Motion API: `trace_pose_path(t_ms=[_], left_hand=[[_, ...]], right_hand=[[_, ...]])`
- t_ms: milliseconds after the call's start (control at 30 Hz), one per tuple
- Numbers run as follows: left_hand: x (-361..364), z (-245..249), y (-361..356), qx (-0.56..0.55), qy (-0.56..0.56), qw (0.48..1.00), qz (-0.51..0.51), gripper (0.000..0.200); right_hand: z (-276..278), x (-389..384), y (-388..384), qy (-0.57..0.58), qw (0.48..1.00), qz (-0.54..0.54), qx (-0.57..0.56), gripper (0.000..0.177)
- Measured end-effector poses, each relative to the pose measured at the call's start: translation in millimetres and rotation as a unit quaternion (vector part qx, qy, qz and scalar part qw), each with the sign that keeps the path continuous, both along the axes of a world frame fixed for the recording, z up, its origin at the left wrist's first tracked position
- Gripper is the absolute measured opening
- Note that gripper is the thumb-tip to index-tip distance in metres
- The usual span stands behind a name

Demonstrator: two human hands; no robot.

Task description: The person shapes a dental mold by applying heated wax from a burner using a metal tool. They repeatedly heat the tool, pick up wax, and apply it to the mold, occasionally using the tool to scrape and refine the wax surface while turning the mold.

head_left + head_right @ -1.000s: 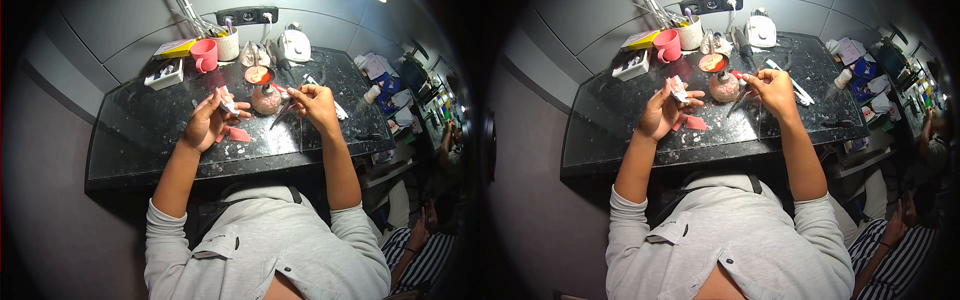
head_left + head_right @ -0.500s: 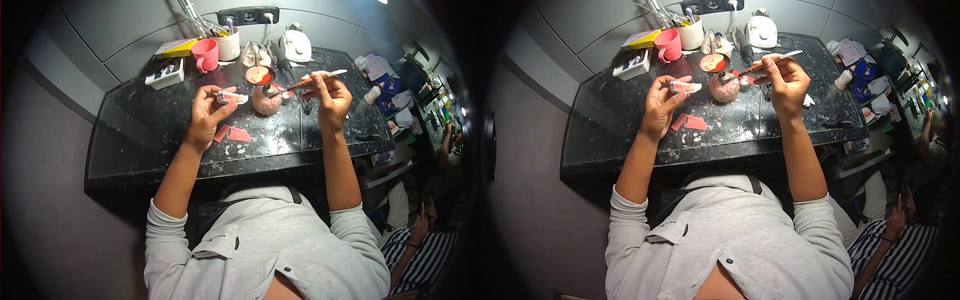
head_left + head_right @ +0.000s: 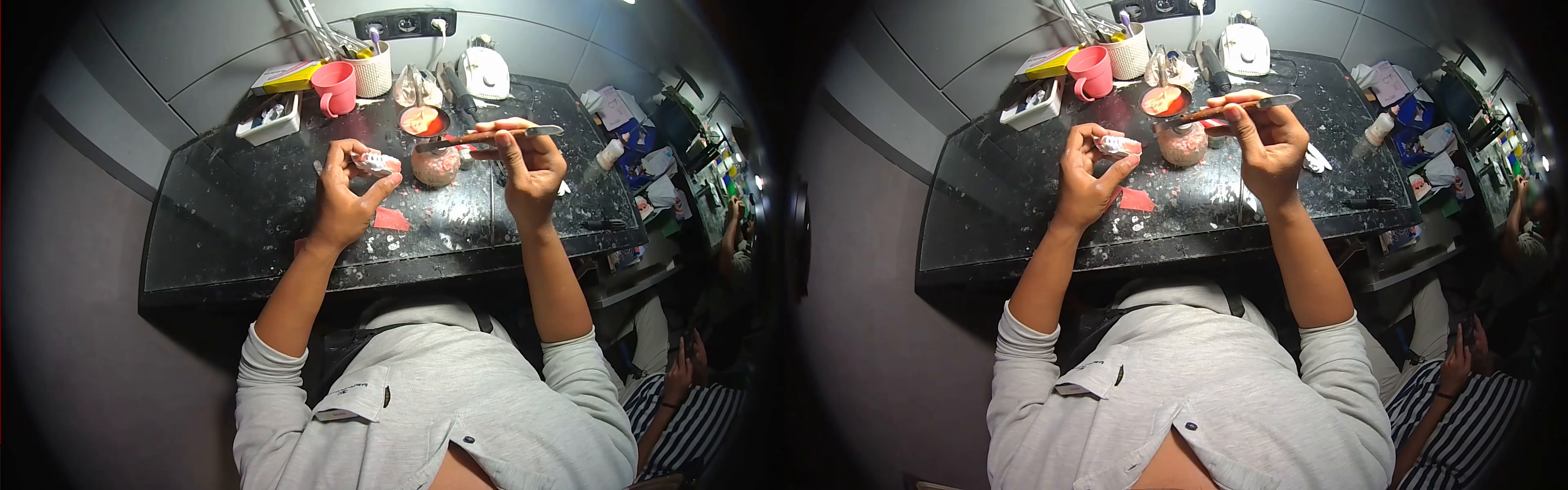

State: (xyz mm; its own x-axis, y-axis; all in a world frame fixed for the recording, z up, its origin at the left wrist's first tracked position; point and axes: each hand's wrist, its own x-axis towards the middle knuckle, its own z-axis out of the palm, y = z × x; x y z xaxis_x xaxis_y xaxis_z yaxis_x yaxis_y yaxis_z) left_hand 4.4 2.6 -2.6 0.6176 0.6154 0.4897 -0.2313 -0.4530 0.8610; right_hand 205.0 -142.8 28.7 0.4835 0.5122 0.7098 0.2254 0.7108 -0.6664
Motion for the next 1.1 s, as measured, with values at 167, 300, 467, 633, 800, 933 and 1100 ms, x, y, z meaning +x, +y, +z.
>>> trace_pose_path(t_ms=[167,300,467,633,800,933,1100], left_hand=[[-0.1,0.2,-1.8,0.033,0.027,0.999,0.025,0.045],[0.7,1.4,-4.7,0.045,0.044,0.997,0.039,0.043],[1.1,4.1,-7.0,0.011,0.035,0.999,0.021,0.042],[2.9,1.0,-4.7,0.043,0.022,0.998,0.037,0.040],[2.6,1.1,-4.6,0.019,0.006,1.000,0.022,0.041],[1.3,-0.4,-1.5,0.007,0.031,0.999,0.009,0.039],[2.2,-2.4,-0.5,0.004,0.027,1.000,0.002,0.038]], right_hand=[[-6.9,-4.1,4.4,-0.003,0.999,0.047,0.015,0.015],[-8.8,-7.5,5.3,-0.019,0.998,0.059,0.007,0.013],[-10.2,-8.1,7.9,-0.043,0.997,0.068,0.016,0.012],[-11.4,-8.6,8.8,-0.055,0.996,0.065,0.024,0.012],[-10.5,-9.4,7.9,-0.053,0.997,0.062,0.010,0.014],[-8.4,-10.8,7.4,-0.058,0.996,0.062,0.013,0.015],[-10.7,-9.7,8.1,-0.060,0.996,0.069,0.021,0.017]])
